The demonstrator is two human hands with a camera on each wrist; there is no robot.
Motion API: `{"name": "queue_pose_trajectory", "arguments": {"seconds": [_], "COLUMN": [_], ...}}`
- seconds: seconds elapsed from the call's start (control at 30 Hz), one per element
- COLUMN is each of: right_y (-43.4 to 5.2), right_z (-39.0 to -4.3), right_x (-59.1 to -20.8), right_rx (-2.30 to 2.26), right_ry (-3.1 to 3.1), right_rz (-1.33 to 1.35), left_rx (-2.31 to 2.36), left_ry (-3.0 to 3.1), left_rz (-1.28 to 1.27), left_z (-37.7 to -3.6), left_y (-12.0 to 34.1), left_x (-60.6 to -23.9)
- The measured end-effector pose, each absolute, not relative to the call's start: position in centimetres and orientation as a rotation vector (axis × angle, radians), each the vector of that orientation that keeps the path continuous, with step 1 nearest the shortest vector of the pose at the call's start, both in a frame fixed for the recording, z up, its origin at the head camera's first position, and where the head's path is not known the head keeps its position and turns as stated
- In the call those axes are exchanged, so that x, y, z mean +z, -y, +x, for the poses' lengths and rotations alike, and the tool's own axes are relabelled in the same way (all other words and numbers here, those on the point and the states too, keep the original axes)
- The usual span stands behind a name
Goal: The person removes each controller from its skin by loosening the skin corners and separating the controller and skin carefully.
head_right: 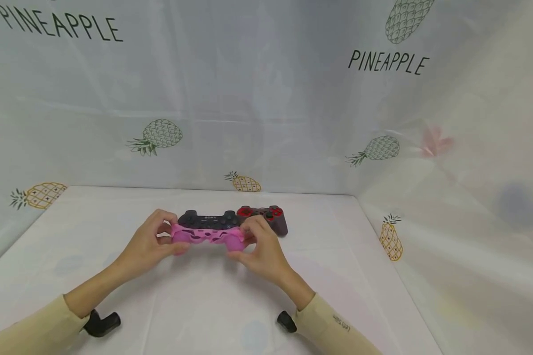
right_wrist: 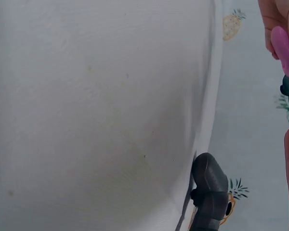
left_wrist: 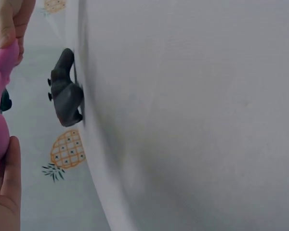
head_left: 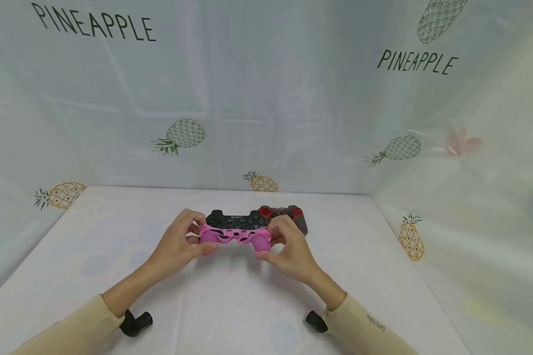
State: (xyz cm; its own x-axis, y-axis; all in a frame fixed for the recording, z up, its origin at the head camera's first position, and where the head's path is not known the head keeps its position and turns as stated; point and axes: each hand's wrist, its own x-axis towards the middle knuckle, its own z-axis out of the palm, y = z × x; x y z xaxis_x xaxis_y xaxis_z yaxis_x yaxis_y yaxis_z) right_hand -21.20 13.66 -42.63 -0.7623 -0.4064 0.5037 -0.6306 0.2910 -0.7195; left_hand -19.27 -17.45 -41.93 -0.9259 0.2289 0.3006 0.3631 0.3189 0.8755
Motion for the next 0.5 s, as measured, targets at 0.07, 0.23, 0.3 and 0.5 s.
{"name": "queue_pose_trajectory", "arguments": {"seconds": [0.07, 0.23, 0.3, 0.5], "right_y": [-13.63, -13.48, -13.41, -13.32], "right_z": [-21.25, -21.12, -21.12, -21.47], "right_x": [-42.72, -42.84, -42.86, -42.91], "right_rx": [1.459, 1.455, 1.415, 1.286], "right_ry": [2.309, 2.264, 2.259, 2.212], "right_rz": [0.974, 0.991, 0.997, 0.974], "left_rx": [-1.65, -1.524, -1.462, -1.323], "left_ry": [2.442, 2.454, 2.459, 2.452], "left_rz": [-0.581, -0.607, -0.614, -0.645], "left_z": [-19.33, -19.49, -19.45, -19.14], "left_y": [17.52, 17.63, 17.65, 17.52], "left_x": [-41.75, -41.48, -41.47, -41.36]}}
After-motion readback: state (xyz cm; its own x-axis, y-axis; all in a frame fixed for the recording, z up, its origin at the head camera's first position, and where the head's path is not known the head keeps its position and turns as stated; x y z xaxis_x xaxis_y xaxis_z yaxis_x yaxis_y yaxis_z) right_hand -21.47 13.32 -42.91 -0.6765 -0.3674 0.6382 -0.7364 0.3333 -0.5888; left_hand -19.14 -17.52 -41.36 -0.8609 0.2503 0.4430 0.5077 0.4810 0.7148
